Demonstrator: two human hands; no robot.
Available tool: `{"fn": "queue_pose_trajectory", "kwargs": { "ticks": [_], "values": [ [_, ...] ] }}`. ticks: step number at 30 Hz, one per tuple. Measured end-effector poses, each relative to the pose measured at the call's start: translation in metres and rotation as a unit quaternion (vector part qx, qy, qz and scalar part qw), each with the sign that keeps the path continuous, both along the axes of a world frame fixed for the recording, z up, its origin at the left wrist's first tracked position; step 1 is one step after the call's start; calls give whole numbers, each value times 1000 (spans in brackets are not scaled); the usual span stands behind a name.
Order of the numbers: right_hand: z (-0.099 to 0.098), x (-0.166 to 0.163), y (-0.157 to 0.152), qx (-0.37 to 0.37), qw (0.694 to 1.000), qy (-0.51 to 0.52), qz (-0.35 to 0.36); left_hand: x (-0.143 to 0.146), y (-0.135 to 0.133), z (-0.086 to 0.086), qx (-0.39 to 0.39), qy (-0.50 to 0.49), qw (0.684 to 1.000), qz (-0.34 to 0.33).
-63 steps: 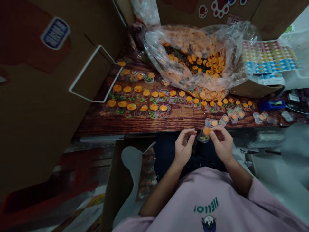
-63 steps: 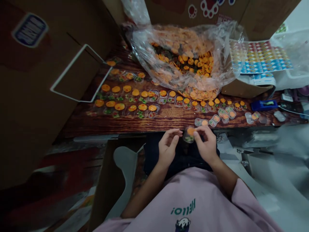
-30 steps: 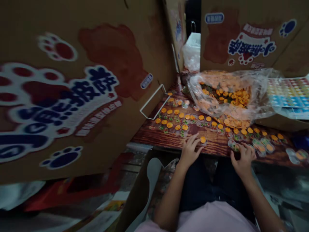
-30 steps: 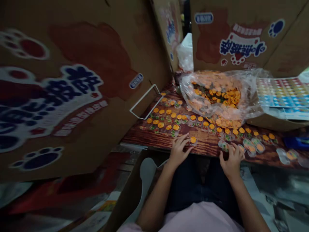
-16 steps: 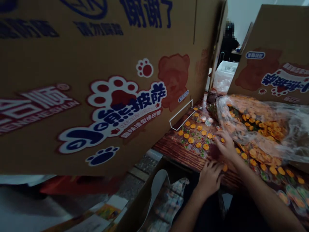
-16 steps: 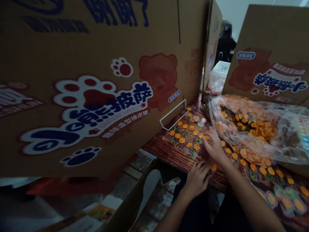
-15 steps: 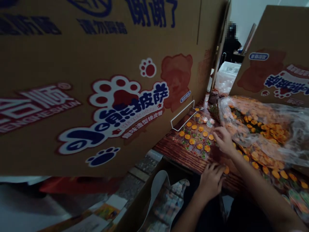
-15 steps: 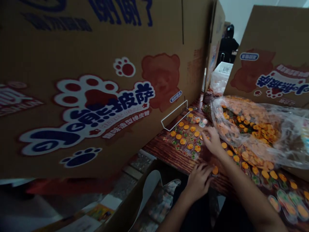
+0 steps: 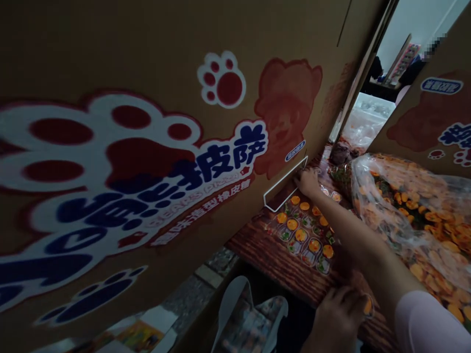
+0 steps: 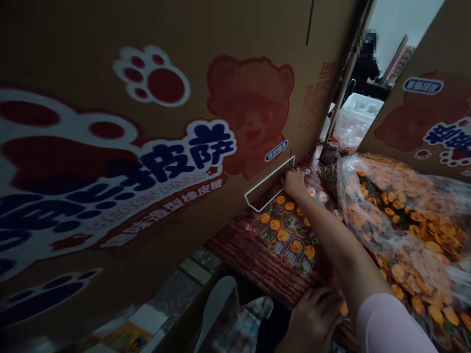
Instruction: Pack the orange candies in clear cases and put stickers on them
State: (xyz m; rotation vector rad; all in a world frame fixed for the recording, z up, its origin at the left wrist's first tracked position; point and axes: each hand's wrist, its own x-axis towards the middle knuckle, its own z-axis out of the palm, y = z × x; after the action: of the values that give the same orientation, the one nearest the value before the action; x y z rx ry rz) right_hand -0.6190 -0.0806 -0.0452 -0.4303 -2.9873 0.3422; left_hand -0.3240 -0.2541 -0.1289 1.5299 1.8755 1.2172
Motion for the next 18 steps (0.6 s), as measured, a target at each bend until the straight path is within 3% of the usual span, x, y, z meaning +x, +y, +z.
{"fn": "queue_pose_trajectory", "kwargs": {
  "ticks": [3,5,9,11,14,16,18],
  "values": [
    [2,5,-2,-19,999,31,0,0,2,-3,-8,5,1000,-6],
    [7,14,-1,-54,992,110,-10,1,2,-4,0,28,1000,2],
    [32,59,4,-192,936,294,-23,4,-2,1,43,113,990,70],
    [51,102,8,-262,906,332,-23,7,-5,6,60,161,978,120],
    [72,195,9,-306,905,291,-47,10,-9,13,66,205,959,183],
    [72,268,4,-342,896,254,-123,12,-10,15,79,215,950,210],
    [58,339,-4,-415,858,205,-223,12,-10,16,92,221,946,217]
  ]
}}
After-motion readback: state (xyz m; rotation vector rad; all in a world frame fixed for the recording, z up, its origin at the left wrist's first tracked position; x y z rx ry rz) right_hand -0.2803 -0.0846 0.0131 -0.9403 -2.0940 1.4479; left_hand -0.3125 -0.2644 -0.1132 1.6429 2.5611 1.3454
